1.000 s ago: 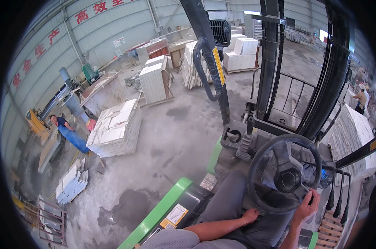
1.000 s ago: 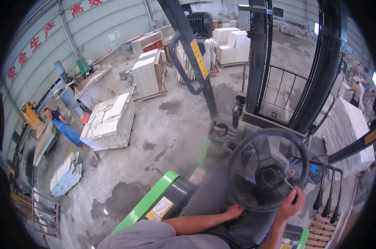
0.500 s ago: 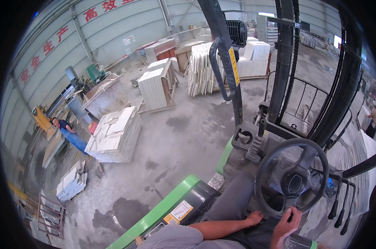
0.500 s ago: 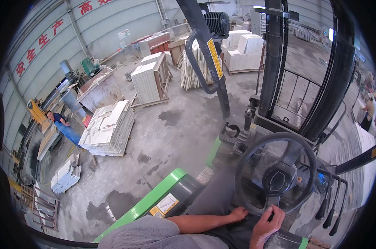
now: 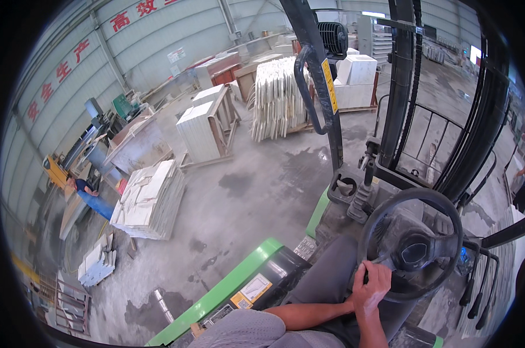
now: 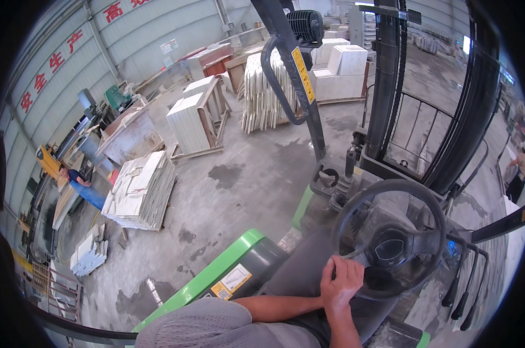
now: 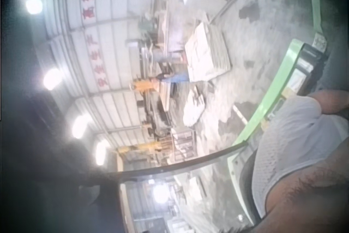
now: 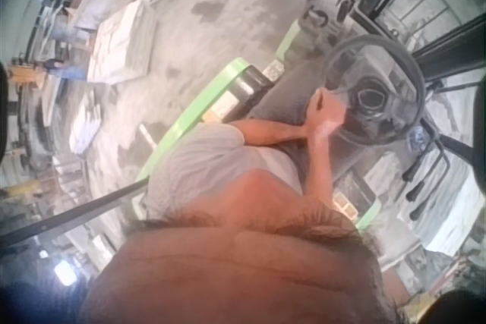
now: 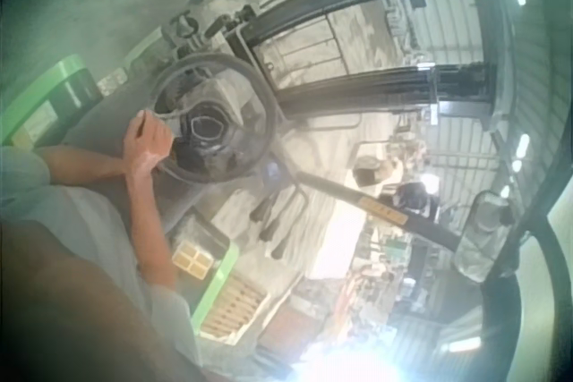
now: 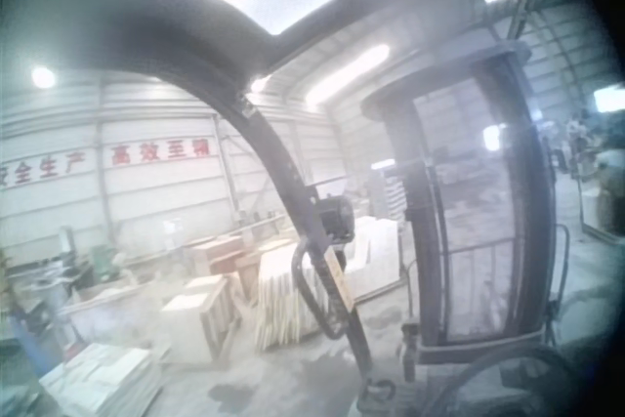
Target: The person operates a forklift inside a warehouse, steering and maneuvering around stacks of wrapped materials. The operator navigates narrow aisles, turns, and adjusts position relative to stored goods and other workers.
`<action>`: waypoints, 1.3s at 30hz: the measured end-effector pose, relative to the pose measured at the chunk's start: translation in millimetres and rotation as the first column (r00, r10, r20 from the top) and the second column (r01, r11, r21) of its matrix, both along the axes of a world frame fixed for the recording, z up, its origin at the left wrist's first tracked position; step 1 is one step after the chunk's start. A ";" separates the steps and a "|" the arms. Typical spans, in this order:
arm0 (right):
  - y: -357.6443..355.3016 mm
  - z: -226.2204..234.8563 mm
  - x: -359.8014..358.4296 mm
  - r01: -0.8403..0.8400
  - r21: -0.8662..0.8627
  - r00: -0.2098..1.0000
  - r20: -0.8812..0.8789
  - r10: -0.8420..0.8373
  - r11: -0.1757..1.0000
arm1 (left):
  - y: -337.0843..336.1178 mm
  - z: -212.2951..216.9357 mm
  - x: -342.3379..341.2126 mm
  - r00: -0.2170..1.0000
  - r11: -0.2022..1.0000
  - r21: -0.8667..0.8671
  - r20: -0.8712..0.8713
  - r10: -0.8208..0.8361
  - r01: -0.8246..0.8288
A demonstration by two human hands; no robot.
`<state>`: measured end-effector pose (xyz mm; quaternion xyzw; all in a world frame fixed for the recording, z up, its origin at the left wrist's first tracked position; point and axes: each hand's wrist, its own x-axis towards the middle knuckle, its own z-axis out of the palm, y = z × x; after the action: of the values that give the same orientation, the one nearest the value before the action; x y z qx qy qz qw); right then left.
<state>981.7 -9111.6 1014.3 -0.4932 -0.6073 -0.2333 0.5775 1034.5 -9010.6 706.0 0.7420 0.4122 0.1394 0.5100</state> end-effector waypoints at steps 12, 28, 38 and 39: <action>129.6 48.0 58.1 -0.035 -0.018 0.998 0.047 0.036 0.999 | 97.6 5.9 79.1 0.999 0.999 0.034 0.002 -0.034 0.034; 143.9 31.7 103.1 0.050 0.065 0.999 0.003 -0.050 0.997 | 87.3 23.1 51.5 0.962 0.954 0.189 -0.185 -0.199 0.234; 72.6 -23.9 106.0 -0.001 -0.031 0.998 0.064 0.003 1.000 | -24.1 -107.7 81.3 0.961 0.952 -0.304 0.271 0.055 0.031; 64.3 -23.1 106.9 0.001 -0.069 0.998 0.067 0.004 0.998 | -34.0 -104.8 84.7 0.965 0.951 -0.307 0.260 0.040 0.043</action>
<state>1088.6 -9047.3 991.2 -0.5042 -0.6345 -0.2282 0.5395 1119.2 -9044.6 601.2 0.6281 0.3571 0.1695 0.6703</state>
